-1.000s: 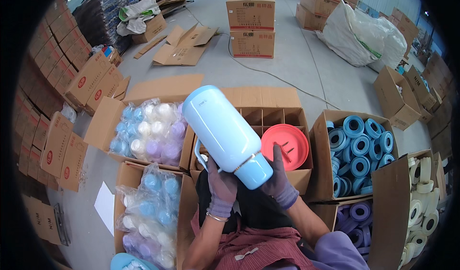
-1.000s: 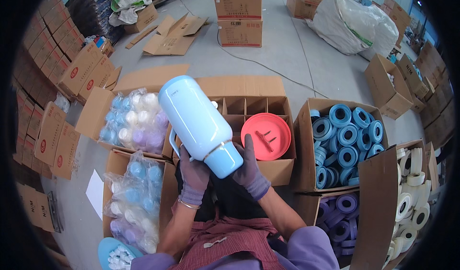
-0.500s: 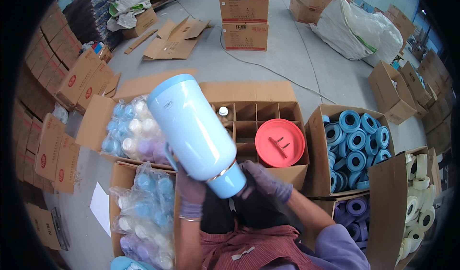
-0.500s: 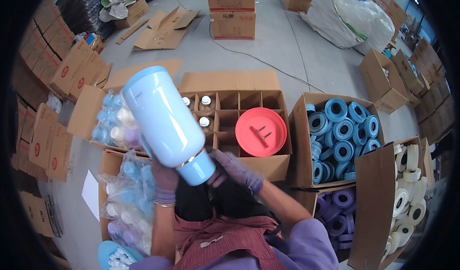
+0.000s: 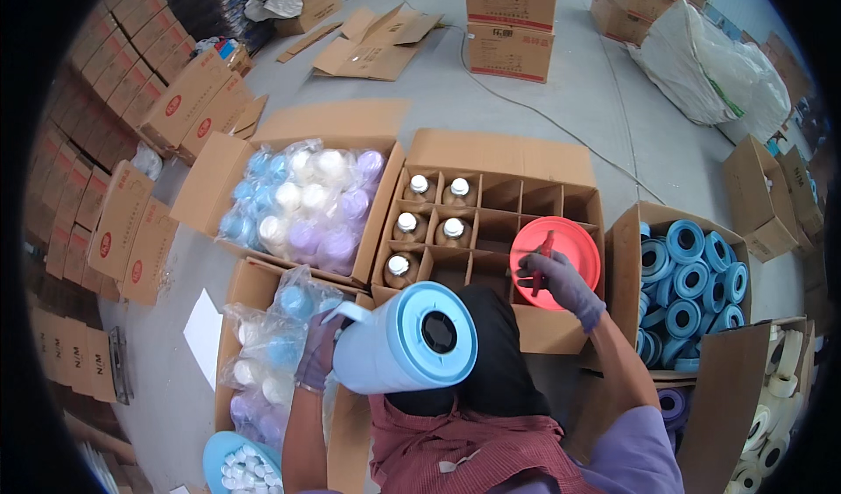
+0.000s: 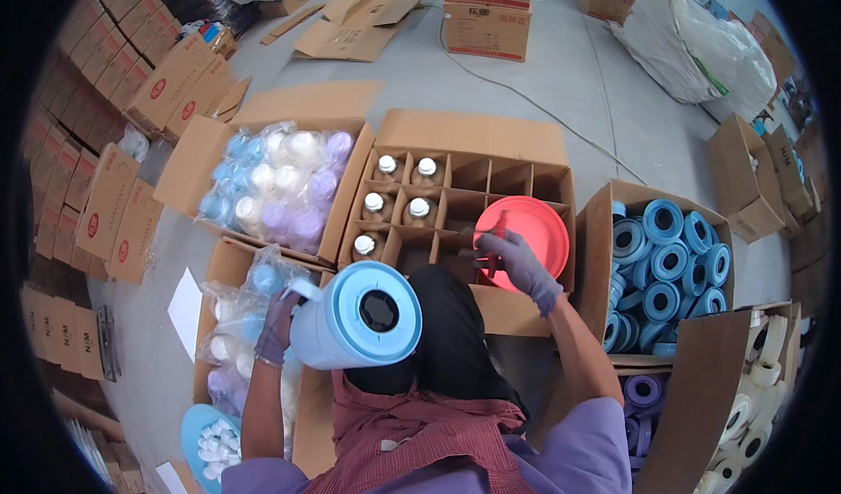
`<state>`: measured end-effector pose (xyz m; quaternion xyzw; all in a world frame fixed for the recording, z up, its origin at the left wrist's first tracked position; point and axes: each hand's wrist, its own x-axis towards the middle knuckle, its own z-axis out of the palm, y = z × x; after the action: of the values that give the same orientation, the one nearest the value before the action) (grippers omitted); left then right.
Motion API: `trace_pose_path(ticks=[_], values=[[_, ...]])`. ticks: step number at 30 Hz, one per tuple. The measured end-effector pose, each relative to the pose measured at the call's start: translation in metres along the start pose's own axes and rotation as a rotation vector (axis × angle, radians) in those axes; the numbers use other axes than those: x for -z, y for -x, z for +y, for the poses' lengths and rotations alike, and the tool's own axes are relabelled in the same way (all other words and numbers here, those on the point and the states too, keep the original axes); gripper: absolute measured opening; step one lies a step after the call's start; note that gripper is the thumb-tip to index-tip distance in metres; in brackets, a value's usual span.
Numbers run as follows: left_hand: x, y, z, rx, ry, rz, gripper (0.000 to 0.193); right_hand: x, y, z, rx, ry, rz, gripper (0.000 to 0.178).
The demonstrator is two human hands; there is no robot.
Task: The person assembles thermos flasks by inserting a white cap into the opening, placing a colored ring on top, and then wrapping each unit in a clear plastic bag. The person repeats this process for multiple thermos units in a warehouse setting.
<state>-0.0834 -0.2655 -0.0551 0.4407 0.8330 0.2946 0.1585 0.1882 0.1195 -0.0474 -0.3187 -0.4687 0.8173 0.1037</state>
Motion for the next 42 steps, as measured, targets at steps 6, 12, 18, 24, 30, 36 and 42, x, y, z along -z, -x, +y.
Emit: trace_pose_path(ticks=[6,12,18,24,30,36,42], values=[[-0.002,-0.047,0.040,0.243,0.580,-0.080,0.030,-0.084,0.060,-0.046,1.287,1.246,-0.551,0.029],[0.000,-0.046,0.051,0.285,0.689,-0.034,0.026,-0.091,0.066,-0.044,1.178,1.281,-0.647,0.024],[0.001,-0.032,0.073,0.043,0.531,0.420,0.019,-0.087,0.081,0.013,0.434,0.679,-0.051,0.026],[0.038,-0.058,0.094,-0.207,0.273,0.548,0.012,-0.033,0.077,0.009,0.614,0.867,-0.046,0.017],[-0.034,-0.055,0.174,-0.965,0.249,0.268,0.031,0.166,-0.036,0.072,0.473,1.403,0.367,0.021],[-0.067,0.027,0.132,-0.657,0.256,0.377,0.047,0.111,-0.032,0.052,0.562,1.133,0.198,0.024],[-0.051,0.124,0.052,0.090,0.221,0.621,0.037,0.045,0.042,0.069,0.295,0.933,-0.033,0.024]])
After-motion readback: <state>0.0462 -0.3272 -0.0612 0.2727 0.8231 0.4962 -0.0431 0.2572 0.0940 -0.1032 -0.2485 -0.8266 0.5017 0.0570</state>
